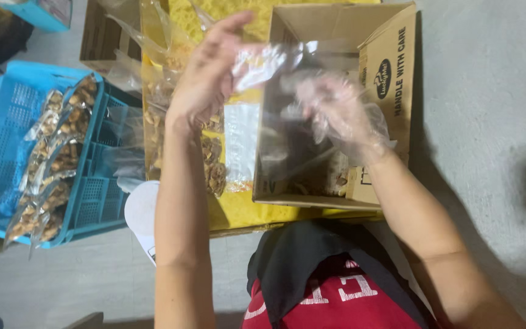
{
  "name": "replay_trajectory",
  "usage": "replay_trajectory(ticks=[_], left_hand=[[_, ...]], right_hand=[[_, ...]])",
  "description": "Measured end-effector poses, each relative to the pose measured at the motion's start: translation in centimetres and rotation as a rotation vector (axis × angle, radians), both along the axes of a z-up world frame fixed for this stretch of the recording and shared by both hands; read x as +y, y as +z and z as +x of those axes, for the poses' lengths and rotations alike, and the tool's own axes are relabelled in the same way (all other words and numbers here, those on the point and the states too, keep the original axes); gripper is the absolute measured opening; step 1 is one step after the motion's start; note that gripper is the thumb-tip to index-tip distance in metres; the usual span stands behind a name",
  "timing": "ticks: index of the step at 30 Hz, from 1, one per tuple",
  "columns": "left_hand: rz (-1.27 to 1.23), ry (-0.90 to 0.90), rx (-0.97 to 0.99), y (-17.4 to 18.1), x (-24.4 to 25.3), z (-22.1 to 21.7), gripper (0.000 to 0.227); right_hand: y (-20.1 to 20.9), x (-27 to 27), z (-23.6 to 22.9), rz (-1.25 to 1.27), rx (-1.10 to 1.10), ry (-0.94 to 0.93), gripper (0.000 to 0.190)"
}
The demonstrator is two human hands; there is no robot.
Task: The person scoops dried fruit from a cardboard box into clear plastic bags, weighs each bag on a digital scale, and places the filled bags into a blue crate. The process is repeated multiple times.
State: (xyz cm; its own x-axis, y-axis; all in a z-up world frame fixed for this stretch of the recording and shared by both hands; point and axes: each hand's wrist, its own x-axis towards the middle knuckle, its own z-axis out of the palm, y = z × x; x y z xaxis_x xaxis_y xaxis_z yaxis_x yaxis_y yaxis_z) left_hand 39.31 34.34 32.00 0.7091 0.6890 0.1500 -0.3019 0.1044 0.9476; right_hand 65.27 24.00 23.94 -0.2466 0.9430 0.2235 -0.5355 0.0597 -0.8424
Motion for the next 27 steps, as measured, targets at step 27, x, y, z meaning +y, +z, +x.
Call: replay_trajectory(ticks=[27], left_hand=[[0.102, 0.571, 0.446, -13.3, -6.2, 8.1, 0.07]], right_hand=[[-2.6, 0.6, 3.0, -0.211, -1.242, -0.595, 0.041]])
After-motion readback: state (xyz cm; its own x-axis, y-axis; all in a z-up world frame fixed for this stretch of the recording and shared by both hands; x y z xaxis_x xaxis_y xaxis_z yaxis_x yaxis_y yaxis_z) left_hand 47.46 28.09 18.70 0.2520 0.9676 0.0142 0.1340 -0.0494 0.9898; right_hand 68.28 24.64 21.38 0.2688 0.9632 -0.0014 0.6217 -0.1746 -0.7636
